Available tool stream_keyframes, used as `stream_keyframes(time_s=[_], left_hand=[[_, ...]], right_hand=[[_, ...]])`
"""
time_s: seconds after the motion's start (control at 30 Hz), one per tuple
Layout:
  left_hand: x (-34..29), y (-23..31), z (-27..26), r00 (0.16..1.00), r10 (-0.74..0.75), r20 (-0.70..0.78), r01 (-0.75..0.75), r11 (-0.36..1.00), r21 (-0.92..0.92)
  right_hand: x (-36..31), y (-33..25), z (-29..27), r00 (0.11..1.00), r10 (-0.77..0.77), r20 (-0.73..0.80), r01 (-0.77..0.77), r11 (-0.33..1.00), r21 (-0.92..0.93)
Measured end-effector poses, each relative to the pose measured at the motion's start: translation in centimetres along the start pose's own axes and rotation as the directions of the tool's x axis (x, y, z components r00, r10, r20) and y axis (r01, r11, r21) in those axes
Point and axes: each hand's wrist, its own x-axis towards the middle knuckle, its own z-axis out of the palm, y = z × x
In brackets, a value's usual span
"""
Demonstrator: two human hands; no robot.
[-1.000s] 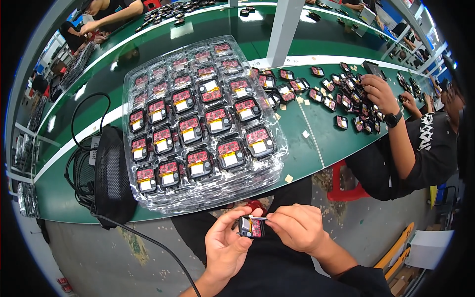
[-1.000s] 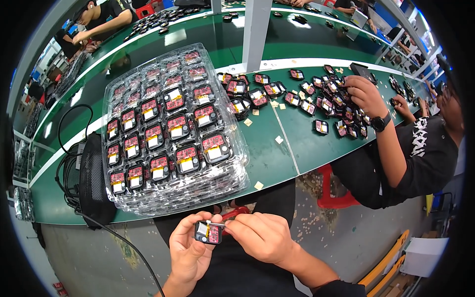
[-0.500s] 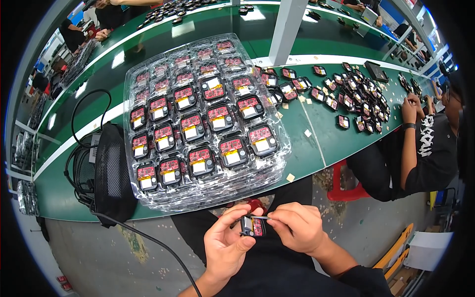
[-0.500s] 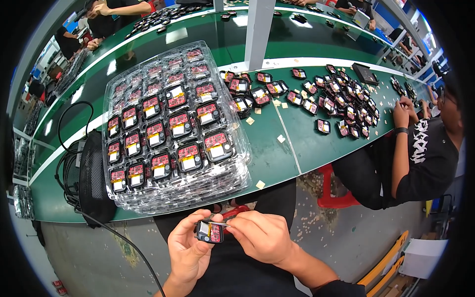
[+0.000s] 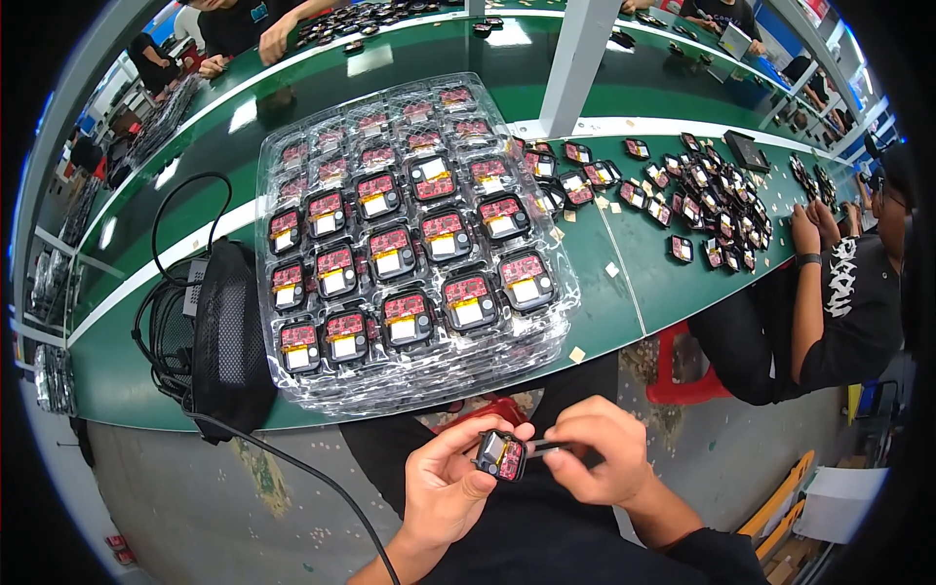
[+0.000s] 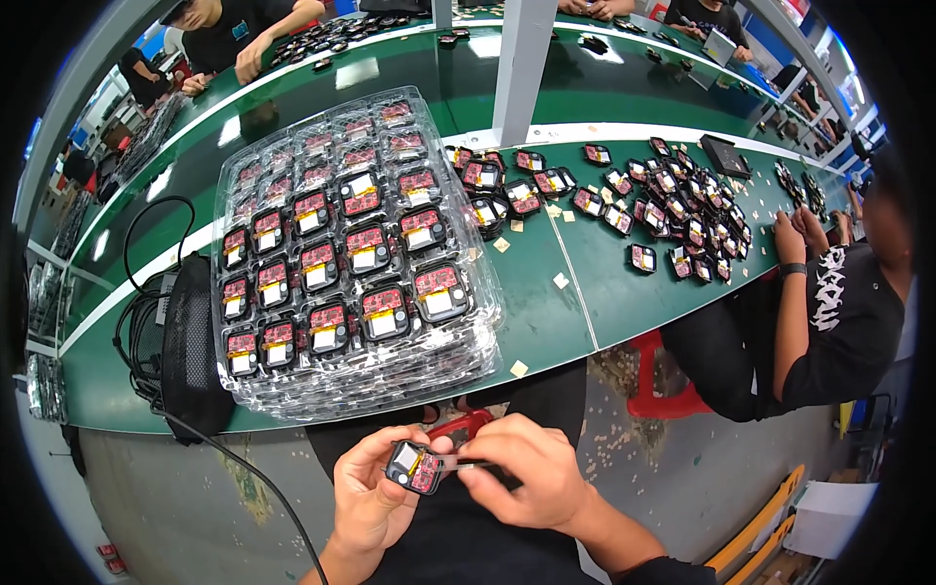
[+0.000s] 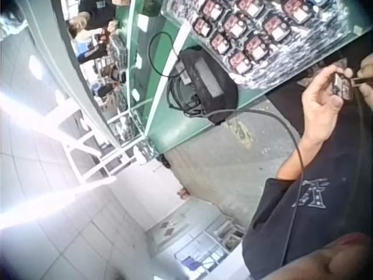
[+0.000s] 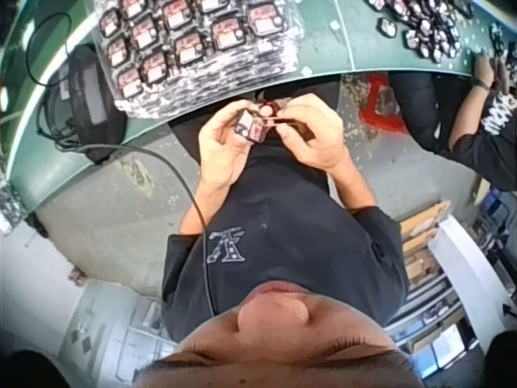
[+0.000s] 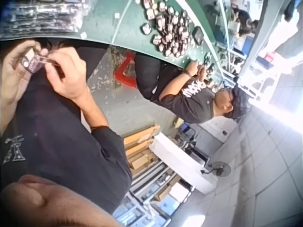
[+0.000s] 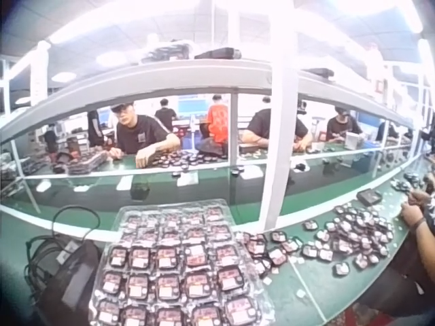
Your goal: The recorder uses a toothpick-like tool to apply adhesive or manipulate small components on a series of electronic device cases.
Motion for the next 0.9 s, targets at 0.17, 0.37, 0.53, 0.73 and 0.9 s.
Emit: stream_keyframes(time_s=[0.17, 0.37, 0.53, 0.73, 0.9], left_hand=[[-0.3, -0.6, -1.1, 0.999, -0.017, 0.047, 0.016, 1.000, 0.007], [0.0, 0.4, -1.4, 0.992, -0.055, 0.115, 0.050, 0.998, 0.050], [-0.1, 0.7, -1.6, 0.988, -0.099, 0.118, 0.091, 0.993, 0.076], [-0.3, 0.8, -1.7, 0.983, -0.122, 0.140, 0.113, 0.991, 0.067], [-0.1, 0.9, -1.8, 0.975, -0.159, 0.154, 0.150, 0.986, 0.067]], right_hand=[[1.0, 0.1, 0.9, 0.956, -0.274, 0.104, 0.286, 0.950, -0.122], [1.2, -0.1, 0.9, 0.955, -0.278, 0.108, 0.289, 0.951, -0.112], [1.3, -0.1, 0.9, 0.957, -0.270, 0.105, 0.281, 0.953, -0.109], [1.5, 0.3, 0.8, 0.945, -0.309, 0.107, 0.318, 0.944, -0.086], [1.4, 0.9, 0.6, 0.941, -0.307, 0.140, 0.311, 0.950, -0.008]])
